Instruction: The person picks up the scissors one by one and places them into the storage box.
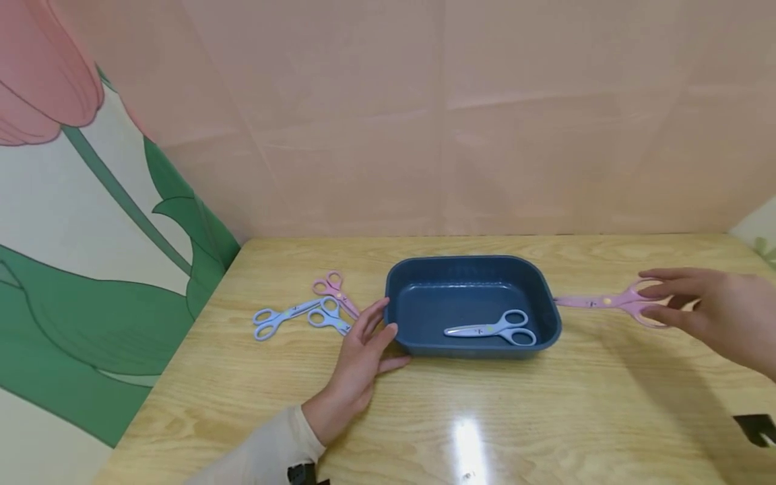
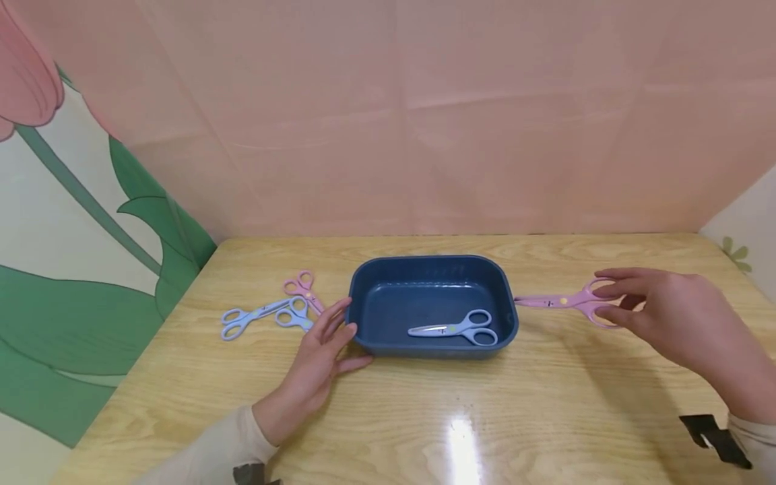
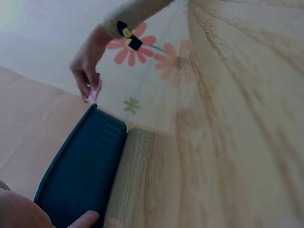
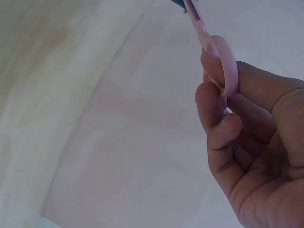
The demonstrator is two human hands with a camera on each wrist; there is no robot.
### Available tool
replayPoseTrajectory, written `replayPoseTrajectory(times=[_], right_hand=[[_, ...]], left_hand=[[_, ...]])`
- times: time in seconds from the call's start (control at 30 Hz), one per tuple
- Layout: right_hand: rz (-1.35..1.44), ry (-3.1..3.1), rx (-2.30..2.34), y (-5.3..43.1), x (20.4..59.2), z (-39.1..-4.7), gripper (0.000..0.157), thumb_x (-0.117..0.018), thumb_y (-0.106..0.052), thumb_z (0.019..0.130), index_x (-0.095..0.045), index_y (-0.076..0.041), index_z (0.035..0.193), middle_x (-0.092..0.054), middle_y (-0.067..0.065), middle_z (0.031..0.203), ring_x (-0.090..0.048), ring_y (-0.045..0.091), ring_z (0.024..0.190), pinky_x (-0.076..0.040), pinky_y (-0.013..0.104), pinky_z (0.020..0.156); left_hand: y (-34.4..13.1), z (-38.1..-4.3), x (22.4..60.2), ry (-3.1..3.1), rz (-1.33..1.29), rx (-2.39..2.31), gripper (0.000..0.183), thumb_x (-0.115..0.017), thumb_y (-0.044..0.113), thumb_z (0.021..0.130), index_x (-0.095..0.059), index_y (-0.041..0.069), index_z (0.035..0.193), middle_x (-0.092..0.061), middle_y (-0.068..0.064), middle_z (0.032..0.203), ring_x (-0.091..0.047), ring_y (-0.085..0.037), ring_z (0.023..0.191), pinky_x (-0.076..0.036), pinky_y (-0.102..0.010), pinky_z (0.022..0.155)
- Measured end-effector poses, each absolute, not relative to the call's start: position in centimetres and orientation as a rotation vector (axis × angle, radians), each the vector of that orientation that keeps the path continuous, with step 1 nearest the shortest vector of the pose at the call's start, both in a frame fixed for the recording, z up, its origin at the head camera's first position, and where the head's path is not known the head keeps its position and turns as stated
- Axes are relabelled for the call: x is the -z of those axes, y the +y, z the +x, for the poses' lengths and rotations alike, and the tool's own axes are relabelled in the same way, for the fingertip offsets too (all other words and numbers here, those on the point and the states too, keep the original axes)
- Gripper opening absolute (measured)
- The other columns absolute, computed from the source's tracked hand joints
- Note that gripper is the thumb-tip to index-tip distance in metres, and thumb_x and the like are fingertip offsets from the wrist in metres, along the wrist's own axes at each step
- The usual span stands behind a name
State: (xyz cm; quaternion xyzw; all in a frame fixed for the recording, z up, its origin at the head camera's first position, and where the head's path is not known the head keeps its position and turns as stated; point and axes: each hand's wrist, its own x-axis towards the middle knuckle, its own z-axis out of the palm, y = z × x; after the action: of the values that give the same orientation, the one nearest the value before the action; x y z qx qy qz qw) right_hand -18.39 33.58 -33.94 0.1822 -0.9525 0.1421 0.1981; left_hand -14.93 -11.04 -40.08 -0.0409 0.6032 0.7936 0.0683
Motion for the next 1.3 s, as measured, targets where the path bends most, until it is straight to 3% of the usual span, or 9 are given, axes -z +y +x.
replayPoseTrajectory(times=[0.07, 0.13, 0.17, 0.3, 0.5, 0.63, 0.73, 0.93, 1.3], right_hand=[[0.531, -2.621, -0.466, 33.6, 33.7, -18.5, 0.028, -0.085, -0.015, 0.074, -0.078, -0.004, 0.098, -0.049, -0.053, 0.1, -0.046, -0.023, 0.057, -0.028, 0.016, 0.038], [0.563, -2.563, -0.537, 33.6, 33.4, -18.6, 0.027, -0.085, -0.012, 0.075, -0.077, 0.001, 0.097, -0.029, -0.06, 0.11, -0.046, -0.026, 0.059, -0.032, 0.013, 0.04], [0.579, -2.538, -0.563, 33.5, 33.3, -18.6, 0.026, -0.084, -0.01, 0.075, -0.076, 0.003, 0.096, -0.029, -0.06, 0.113, -0.047, -0.026, 0.059, -0.033, 0.011, 0.041], [0.615, -2.47, -0.676, 33.2, 32.8, -18.6, 0.019, -0.079, 0.0, 0.079, -0.072, 0.011, 0.094, -0.031, -0.055, 0.121, -0.049, -0.026, 0.063, -0.041, 0.005, 0.049], [0.547, -2.542, -0.672, 31.9, 31.5, -18.6, 0.021, -0.079, -0.001, 0.079, -0.074, 0.005, 0.099, -0.041, -0.055, 0.109, -0.049, -0.023, 0.06, -0.034, 0.013, 0.042], [0.514, -2.634, -0.478, 30.7, 30.5, -18.8, 0.027, -0.083, -0.014, 0.077, -0.078, -0.005, 0.101, -0.071, -0.027, 0.089, -0.049, -0.02, 0.058, -0.037, 0.012, 0.045], [0.515, -2.654, -0.407, 29.9, 29.9, -18.9, 0.03, -0.085, -0.02, 0.075, -0.079, -0.011, 0.103, -0.076, -0.001, 0.077, -0.05, -0.019, 0.056, -0.036, 0.012, 0.046], [0.533, -2.67, -0.472, 28.3, 29.3, -19.1, 0.04, -0.084, -0.018, 0.076, -0.075, -0.012, 0.114, -0.074, -0.007, 0.072, -0.05, -0.022, 0.056, -0.033, 0.016, 0.047], [0.583, -2.758, -0.478, 25.3, 28.7, -20.2, 0.034, -0.084, -0.028, 0.078, -0.077, -0.015, 0.109, -0.074, -0.01, 0.077, -0.057, -0.011, 0.06, -0.042, 0.021, 0.051]], left_hand=[[-11.0, -14.9, 40.1, 1.817, -0.125, -2.39, 0.053, -0.056, 0.01, 0.1, -0.04, 0.014, 0.151, -0.033, -0.011, 0.162, -0.038, -0.035, 0.145, -0.059, -0.055, 0.084], [-11.0, -14.9, 40.1, 1.816, -0.123, -2.389, 0.053, -0.056, 0.01, 0.101, -0.04, 0.014, 0.151, -0.033, -0.011, 0.162, -0.038, -0.035, 0.145, -0.059, -0.055, 0.084], [-11.0, -14.9, 40.1, 1.815, -0.124, -2.388, 0.053, -0.056, 0.01, 0.101, -0.04, 0.014, 0.151, -0.033, -0.011, 0.161, -0.039, -0.036, 0.145, -0.059, -0.055, 0.085], [-11.0, -14.9, 40.0, 1.818, -0.126, -2.381, 0.053, -0.056, 0.011, 0.101, -0.04, 0.014, 0.151, -0.033, -0.011, 0.161, -0.04, -0.036, 0.144, -0.059, -0.055, 0.085], [-11.0, -15.0, 39.9, 1.821, -0.121, -2.375, 0.053, -0.056, 0.011, 0.101, -0.04, 0.014, 0.151, -0.033, -0.011, 0.161, -0.041, -0.037, 0.143, -0.059, -0.055, 0.085], [-11.0, -14.9, 39.9, 1.819, -0.131, -2.377, 0.053, -0.056, 0.01, 0.101, -0.04, 0.014, 0.151, -0.033, -0.012, 0.161, -0.041, -0.037, 0.143, -0.059, -0.055, 0.084], [-11.0, -14.9, 39.9, 1.821, -0.136, -2.375, 0.053, -0.056, 0.01, 0.101, -0.04, 0.014, 0.151, -0.033, -0.012, 0.161, -0.041, -0.038, 0.142, -0.059, -0.055, 0.084], [-11.1, -14.8, 39.9, 1.82, -0.126, -2.375, 0.053, -0.056, 0.011, 0.101, -0.04, 0.014, 0.151, -0.033, -0.012, 0.161, -0.042, -0.039, 0.142, -0.059, -0.055, 0.085], [-11.1, -14.9, 40.0, 1.817, -0.116, -2.383, 0.053, -0.057, 0.011, 0.1, -0.041, 0.014, 0.151, -0.034, -0.013, 0.16, -0.042, -0.037, 0.142, -0.059, -0.055, 0.084]])
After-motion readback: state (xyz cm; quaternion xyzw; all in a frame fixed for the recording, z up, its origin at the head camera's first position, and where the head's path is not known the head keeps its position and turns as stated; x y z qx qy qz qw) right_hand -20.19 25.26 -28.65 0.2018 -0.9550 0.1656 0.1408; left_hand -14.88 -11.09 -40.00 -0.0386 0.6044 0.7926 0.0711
